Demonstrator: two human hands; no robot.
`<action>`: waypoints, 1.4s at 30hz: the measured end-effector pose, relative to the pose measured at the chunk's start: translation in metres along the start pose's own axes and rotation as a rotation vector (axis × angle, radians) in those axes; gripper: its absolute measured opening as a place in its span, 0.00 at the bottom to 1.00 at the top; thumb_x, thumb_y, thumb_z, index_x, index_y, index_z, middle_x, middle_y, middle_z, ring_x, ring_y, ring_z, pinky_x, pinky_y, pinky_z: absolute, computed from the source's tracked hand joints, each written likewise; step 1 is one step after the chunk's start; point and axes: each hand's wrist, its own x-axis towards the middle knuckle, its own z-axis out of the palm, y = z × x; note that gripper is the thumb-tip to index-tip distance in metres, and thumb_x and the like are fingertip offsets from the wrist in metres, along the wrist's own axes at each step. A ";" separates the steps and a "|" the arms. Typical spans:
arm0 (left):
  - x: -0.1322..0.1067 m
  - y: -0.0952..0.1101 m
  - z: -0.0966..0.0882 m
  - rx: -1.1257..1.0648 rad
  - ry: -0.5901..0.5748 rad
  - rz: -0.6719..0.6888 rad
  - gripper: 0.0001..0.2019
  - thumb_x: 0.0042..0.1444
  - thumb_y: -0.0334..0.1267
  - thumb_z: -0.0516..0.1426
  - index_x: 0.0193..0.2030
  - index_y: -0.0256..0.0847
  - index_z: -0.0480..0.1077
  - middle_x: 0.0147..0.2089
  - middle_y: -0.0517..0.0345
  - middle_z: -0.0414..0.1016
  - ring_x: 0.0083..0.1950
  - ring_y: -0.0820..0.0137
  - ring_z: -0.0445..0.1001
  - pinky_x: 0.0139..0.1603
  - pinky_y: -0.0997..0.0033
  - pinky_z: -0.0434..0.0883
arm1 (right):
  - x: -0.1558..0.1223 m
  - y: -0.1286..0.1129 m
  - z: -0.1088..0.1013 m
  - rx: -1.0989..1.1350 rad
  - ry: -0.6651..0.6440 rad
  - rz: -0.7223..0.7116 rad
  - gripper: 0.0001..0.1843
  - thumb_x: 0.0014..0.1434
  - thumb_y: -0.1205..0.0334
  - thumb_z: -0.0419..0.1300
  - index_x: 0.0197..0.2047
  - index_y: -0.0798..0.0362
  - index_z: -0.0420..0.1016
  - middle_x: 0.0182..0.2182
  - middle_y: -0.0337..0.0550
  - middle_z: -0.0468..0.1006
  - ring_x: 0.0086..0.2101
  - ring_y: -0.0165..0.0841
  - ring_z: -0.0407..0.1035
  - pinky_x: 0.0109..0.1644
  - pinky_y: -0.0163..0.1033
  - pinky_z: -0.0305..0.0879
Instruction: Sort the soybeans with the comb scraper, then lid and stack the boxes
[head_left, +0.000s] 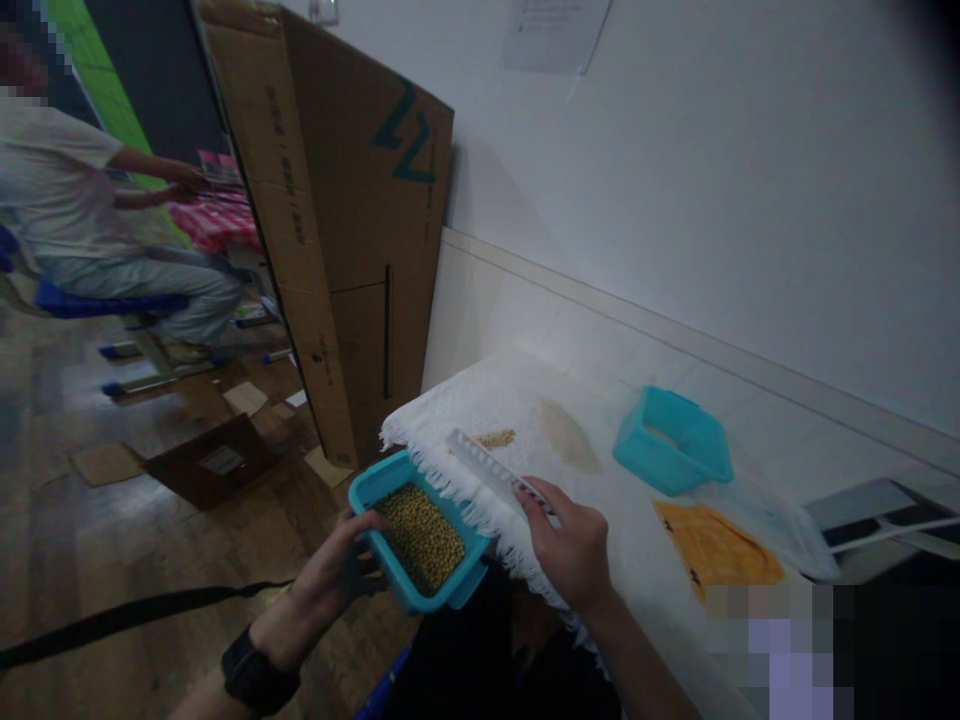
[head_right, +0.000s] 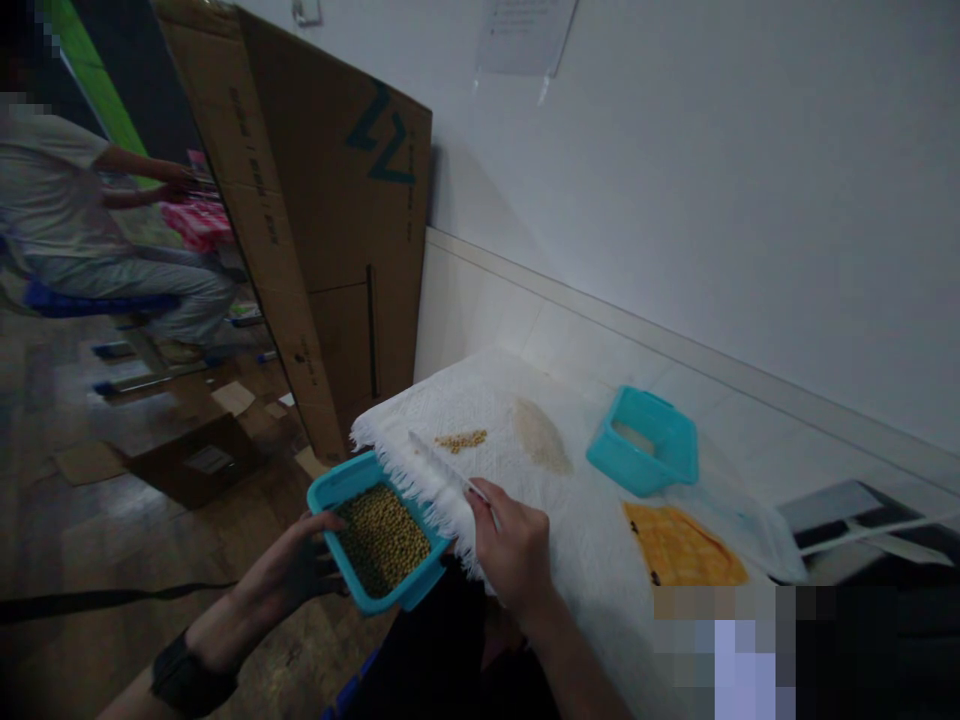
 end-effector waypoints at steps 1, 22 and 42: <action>0.000 0.000 0.001 0.005 0.004 -0.002 0.35 0.43 0.47 0.77 0.55 0.53 0.68 0.35 0.64 0.77 0.34 0.57 0.80 0.36 0.57 0.77 | 0.003 0.003 0.001 -0.028 0.023 0.021 0.20 0.82 0.54 0.62 0.46 0.49 0.95 0.34 0.48 0.94 0.27 0.39 0.89 0.35 0.34 0.84; -0.003 0.004 0.004 -0.006 0.016 -0.001 0.38 0.37 0.49 0.77 0.54 0.54 0.67 0.36 0.65 0.76 0.34 0.59 0.79 0.35 0.60 0.73 | 0.028 -0.001 0.021 -0.011 -0.095 0.110 0.17 0.78 0.56 0.61 0.47 0.49 0.94 0.31 0.46 0.92 0.25 0.38 0.85 0.30 0.34 0.75; -0.005 0.007 0.006 0.019 0.020 -0.001 0.38 0.37 0.49 0.76 0.54 0.53 0.65 0.35 0.65 0.74 0.35 0.59 0.78 0.34 0.60 0.73 | 0.016 -0.017 0.010 0.106 -0.156 0.011 0.16 0.78 0.61 0.62 0.48 0.50 0.94 0.35 0.45 0.94 0.29 0.36 0.88 0.35 0.32 0.80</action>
